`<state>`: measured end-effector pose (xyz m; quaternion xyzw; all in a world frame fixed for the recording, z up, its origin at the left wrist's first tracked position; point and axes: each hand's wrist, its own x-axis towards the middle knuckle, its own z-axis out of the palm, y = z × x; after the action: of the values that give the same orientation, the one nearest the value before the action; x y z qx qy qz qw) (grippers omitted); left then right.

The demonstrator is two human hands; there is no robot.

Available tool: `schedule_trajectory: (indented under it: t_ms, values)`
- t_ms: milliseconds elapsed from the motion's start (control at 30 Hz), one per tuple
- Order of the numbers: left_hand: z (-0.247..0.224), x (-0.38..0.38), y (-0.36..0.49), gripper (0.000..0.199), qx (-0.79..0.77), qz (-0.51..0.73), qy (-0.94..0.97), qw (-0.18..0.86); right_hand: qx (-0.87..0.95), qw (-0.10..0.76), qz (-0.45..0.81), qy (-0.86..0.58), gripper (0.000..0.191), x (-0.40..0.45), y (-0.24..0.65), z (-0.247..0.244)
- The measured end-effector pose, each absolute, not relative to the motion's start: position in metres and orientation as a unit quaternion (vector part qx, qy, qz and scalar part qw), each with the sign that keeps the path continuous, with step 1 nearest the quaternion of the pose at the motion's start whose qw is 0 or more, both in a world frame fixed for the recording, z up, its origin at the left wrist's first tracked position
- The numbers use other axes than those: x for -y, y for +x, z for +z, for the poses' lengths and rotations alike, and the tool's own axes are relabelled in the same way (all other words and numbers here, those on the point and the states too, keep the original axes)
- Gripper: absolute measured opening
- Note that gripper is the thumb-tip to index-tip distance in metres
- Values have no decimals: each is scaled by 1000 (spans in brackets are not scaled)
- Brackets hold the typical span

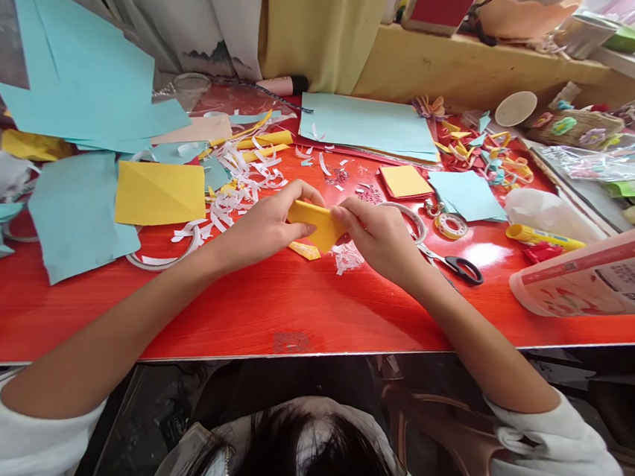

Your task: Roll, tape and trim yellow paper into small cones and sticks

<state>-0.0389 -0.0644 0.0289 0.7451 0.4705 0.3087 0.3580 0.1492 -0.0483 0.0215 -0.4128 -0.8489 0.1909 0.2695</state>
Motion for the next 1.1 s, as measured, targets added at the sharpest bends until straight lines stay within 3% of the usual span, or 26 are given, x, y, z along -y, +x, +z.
schedule_trajectory:
  t_ms: [100,300,467,600,767,1000,1100]
  values:
    - [27,64,-39,30,-473,293,744,370,867,247,155,-404,23,47,150,18]
    - [26,65,-37,13,-458,306,737,391,869,274,205,-358,38,51,149,17]
    - [26,64,-38,11,-475,307,725,393,855,288,251,-350,24,53,148,23]
    - [26,64,-37,15,-488,307,736,354,864,302,227,-331,25,50,146,16]
    - [24,64,-36,17,-501,285,759,303,868,311,217,-321,41,51,143,10]
    - [26,60,-41,21,-498,257,785,263,859,302,201,-361,10,54,145,18]
    - [27,59,-43,26,-496,246,787,271,854,292,176,-393,15,51,148,21]
